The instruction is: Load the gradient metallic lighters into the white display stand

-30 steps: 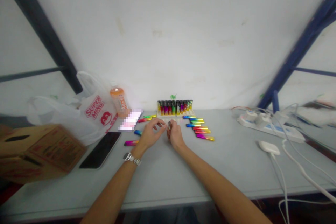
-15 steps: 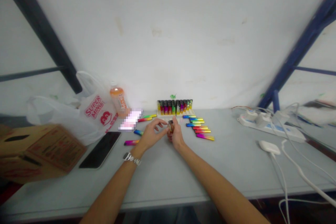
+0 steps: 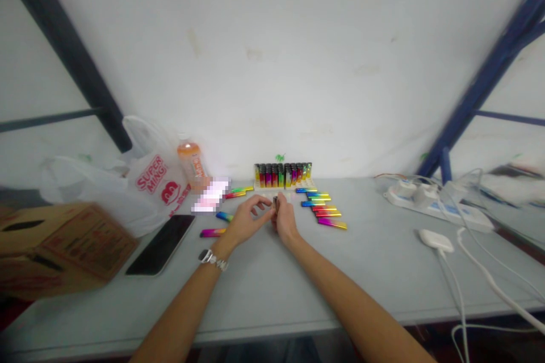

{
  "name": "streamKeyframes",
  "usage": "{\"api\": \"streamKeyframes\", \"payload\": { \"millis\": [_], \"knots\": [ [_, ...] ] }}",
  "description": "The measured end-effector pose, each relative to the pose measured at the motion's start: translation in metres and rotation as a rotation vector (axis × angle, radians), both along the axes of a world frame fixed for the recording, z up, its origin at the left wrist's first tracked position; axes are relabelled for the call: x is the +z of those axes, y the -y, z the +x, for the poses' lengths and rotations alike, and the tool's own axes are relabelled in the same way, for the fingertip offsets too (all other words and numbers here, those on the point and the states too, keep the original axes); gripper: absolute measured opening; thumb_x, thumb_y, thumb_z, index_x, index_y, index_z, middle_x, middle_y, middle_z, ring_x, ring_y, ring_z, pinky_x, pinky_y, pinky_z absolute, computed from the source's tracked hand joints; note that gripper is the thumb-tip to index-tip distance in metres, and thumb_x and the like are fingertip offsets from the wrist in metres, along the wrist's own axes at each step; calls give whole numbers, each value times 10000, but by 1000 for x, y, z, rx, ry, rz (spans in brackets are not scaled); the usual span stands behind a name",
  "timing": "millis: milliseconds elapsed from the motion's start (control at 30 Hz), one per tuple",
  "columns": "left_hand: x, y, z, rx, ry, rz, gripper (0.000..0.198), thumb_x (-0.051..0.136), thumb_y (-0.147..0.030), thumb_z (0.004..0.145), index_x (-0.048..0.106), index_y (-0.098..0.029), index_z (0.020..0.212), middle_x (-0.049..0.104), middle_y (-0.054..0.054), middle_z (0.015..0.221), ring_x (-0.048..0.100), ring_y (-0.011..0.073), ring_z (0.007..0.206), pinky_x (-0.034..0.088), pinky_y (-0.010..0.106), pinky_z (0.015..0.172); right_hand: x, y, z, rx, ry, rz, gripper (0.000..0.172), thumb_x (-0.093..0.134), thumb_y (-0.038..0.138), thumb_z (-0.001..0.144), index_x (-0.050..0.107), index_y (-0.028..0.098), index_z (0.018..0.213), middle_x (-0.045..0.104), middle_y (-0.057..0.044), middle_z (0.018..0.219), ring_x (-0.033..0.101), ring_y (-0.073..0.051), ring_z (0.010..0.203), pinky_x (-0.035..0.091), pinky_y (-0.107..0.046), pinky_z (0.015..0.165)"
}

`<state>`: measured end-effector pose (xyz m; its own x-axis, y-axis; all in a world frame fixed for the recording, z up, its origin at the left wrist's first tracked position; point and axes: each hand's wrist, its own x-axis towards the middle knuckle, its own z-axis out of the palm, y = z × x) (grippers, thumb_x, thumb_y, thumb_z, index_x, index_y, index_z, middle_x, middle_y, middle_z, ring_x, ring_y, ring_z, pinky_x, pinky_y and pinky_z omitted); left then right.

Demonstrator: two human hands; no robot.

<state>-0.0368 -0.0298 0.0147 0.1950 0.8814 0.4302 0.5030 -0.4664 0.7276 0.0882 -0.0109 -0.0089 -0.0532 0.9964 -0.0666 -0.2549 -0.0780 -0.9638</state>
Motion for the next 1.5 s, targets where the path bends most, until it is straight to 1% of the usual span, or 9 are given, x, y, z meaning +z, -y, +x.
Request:
{"api": "streamKeyframes", "payload": {
  "millis": [133,267,367,500,667,833,1067,1200,1500],
  "knots": [
    [-1,1,0,11,-11,3,253,622,-249,823,626,-191,1068,691,43,1006,614,168,864,462,285,714,2,3,-1,60,-4,-6,592,382,801,798,431,225,670,260,101,395,207,-73,328,124,-208,343],
    [-4,-2,-3,57,-71,51,313,580,-163,800,607,-178,1111,670,58,1033,606,187,924,491,330,844,1,5,-3,92,45,197,475,548,705,794,492,238,863,383,107,431,296,-89,332,212,-209,340],
    [-4,-5,-7,192,-205,116,306,551,-119,774,622,-164,1068,653,84,1061,578,231,1039,462,388,965,1,3,-2,90,162,322,416,549,634,835,531,220,872,522,56,523,449,-117,427,338,-227,410],
    [-6,-12,-12,405,-434,96,448,524,-131,787,576,-131,1232,564,151,1327,478,285,1275,360,451,1104,4,-7,5,-36,400,520,337,612,516,827,630,180,817,645,-42,783,578,-168,713,428,-252,566],
    [-14,-23,-13,538,-638,-57,584,498,-287,866,444,-78,1408,357,199,1542,242,337,1466,147,533,1200,15,-28,15,-11,533,611,300,638,450,814,670,178,938,653,-36,790,578,-166,683,444,-264,574],
    [-17,-23,-9,514,-710,-160,584,447,-324,893,440,-62,1415,356,206,1542,266,333,1460,136,539,1198,44,-59,10,-21,709,793,259,621,358,843,646,197,1044,649,-1,745,592,-152,670,452,-260,631],
    [-9,-2,-1,434,-711,-146,543,456,-248,875,470,-88,1393,422,182,1509,369,294,1408,241,469,1178,85,-107,-19,53,1250,895,151,613,266,864,661,187,983,727,-56,895,643,-199,835,414,-321,808],
    [-8,5,-3,358,-678,-83,483,449,-136,863,525,-100,1338,507,167,1439,431,277,1351,323,420,1131,87,-126,-32,73,1427,914,157,597,283,872,663,189,979,719,-82,945,611,-236,922,361,-365,862],
    [-14,-3,-11,244,-619,1,496,409,46,773,641,-143,1168,646,139,1132,557,265,1073,411,398,973,72,-146,-34,136,1442,849,135,615,261,840,691,185,921,725,-64,947,564,-238,992,298,-373,890]
  ]
}}
